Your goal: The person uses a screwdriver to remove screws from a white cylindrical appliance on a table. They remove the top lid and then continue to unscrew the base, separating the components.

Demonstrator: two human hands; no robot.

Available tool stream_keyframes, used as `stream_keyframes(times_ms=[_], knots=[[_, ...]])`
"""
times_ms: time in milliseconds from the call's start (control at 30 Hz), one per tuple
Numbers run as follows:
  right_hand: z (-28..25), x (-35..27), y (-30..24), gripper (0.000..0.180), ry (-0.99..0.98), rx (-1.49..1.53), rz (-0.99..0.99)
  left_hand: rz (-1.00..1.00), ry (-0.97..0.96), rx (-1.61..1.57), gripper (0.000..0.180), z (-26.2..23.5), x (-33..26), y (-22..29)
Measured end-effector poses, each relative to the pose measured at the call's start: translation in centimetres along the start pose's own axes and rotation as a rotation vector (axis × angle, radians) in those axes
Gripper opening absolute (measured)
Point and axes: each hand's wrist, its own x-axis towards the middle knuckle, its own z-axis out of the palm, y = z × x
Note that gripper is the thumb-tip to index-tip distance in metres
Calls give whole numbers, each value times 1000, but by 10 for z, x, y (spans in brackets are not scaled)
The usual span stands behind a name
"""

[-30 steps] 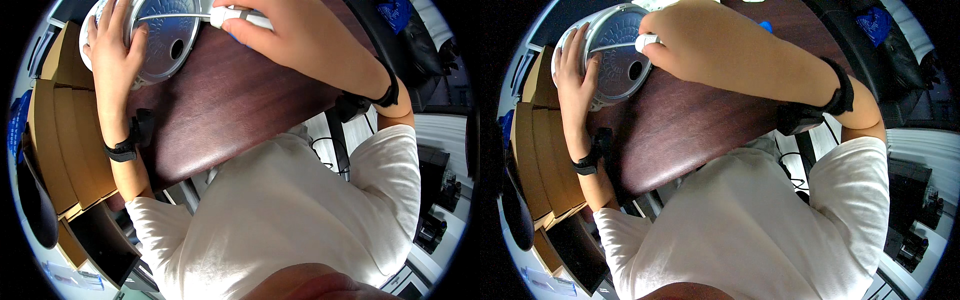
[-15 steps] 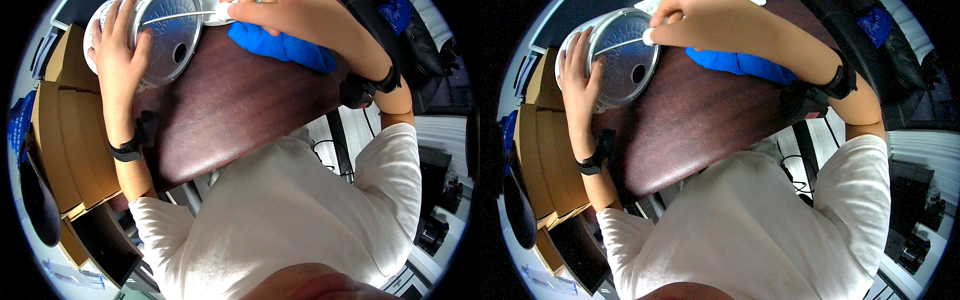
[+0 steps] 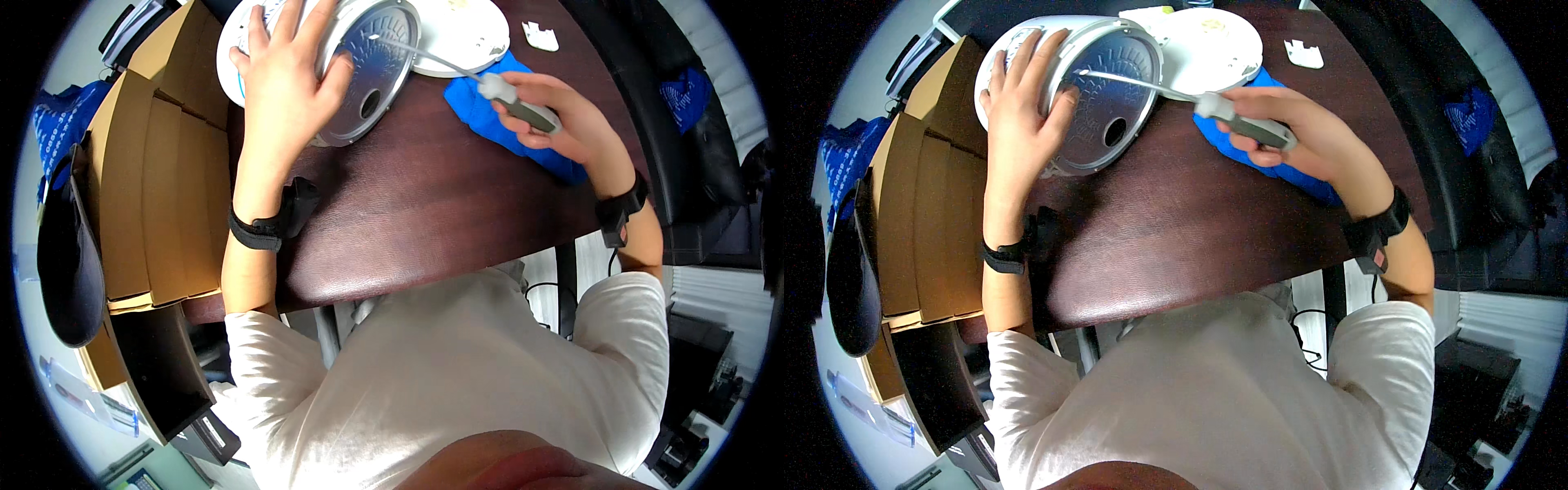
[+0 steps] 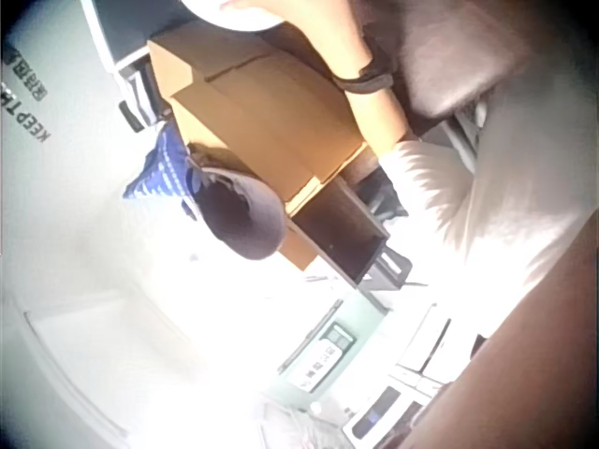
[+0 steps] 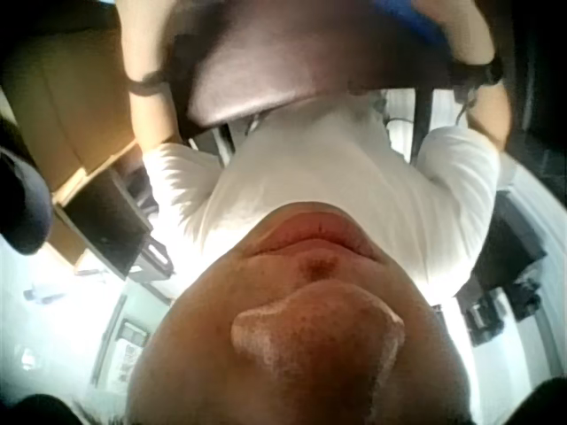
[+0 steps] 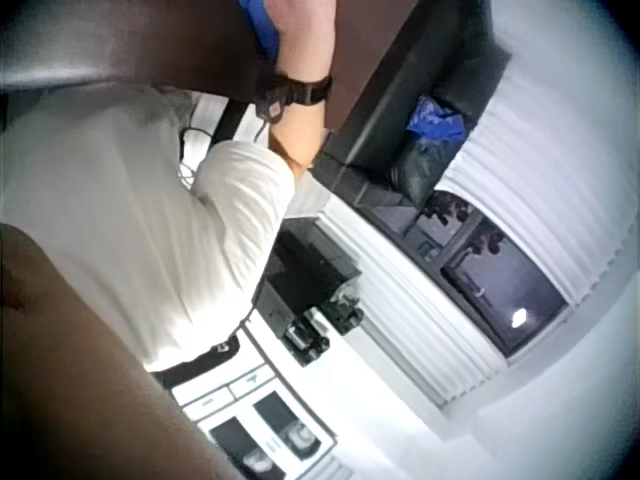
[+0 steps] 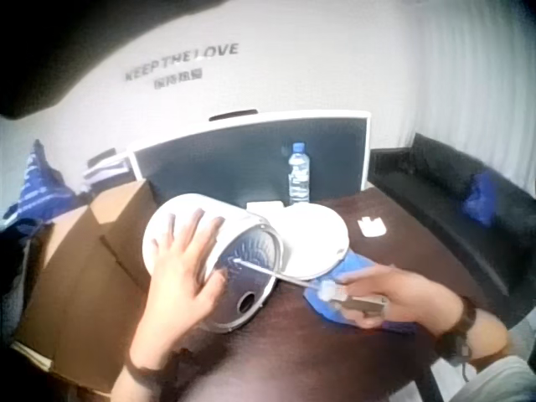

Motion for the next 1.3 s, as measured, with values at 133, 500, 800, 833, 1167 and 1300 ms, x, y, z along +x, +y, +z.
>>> stream_keyframes(times_ms=[133,500,800,833,1167,1300], knots=[[-14,-4,10,30,298,-833,-430,-21,-14,-11,57,-4,0,2],[-68,44,-42,41,446,-1931,-1209,-2,-6,12,57,2,-1,-3],[-46,62,-29,26,560,-1424,-858,-12,-9,-13,56,2,0,-1],[-49,64,-24,29,548,-1491,-848,-1,-6,-24,56,0,0,-1],[-27,32,-30,26,298,-1720,-820,-37,-25,19,56,-4,0,5],[-21,31,-27,26,227,-1665,-924,-19,-12,33,57,-2,-1,3]])
